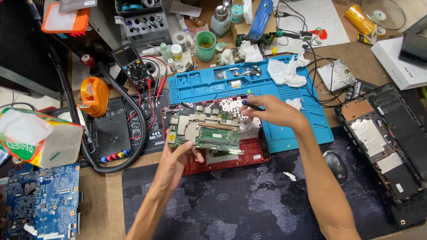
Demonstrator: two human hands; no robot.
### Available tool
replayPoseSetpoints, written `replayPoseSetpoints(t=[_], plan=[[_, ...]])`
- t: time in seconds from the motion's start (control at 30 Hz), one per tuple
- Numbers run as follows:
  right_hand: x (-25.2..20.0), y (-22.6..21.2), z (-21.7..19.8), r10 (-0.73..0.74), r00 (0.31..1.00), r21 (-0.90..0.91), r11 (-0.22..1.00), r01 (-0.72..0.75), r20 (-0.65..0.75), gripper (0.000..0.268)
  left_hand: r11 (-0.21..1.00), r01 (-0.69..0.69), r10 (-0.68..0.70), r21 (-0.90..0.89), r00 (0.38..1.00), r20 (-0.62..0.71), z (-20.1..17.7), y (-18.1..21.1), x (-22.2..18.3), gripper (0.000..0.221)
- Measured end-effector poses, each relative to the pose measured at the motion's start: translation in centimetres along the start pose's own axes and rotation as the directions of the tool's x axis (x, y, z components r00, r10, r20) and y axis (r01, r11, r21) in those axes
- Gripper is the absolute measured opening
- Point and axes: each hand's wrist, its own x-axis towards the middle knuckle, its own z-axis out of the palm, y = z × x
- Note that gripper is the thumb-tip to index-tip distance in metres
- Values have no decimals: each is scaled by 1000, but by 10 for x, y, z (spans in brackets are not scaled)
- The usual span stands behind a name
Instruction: Installing a motherboard into a laptop chassis and connecting internal ribbon cables
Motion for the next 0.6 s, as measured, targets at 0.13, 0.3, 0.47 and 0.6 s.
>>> replayPoseSetpoints(t=[0.13, 0.3, 0.47, 0.6], plan=[[22, 21, 4, -11, 975, -113, 993, -15, -224, 36, 998, -32, 30, -48, 998, -47, -1, 20, -1, 56], [48, 10, 8, -80, 931, -169, 985, 21, -356, 21, 991, -97, 90, -97, 994, -68, -8, 21, 6, 32], [83, 26, 15, -157, 900, -244, 968, 59, -407, 31, 986, -95, 80, -140, 991, -108, -59, -25, 23, 28], [81, 24, 15, -111, 917, -236, 971, 18, -384, 30, 979, -119, 101, -167, 989, -111, -52, -13, 19, 27]])
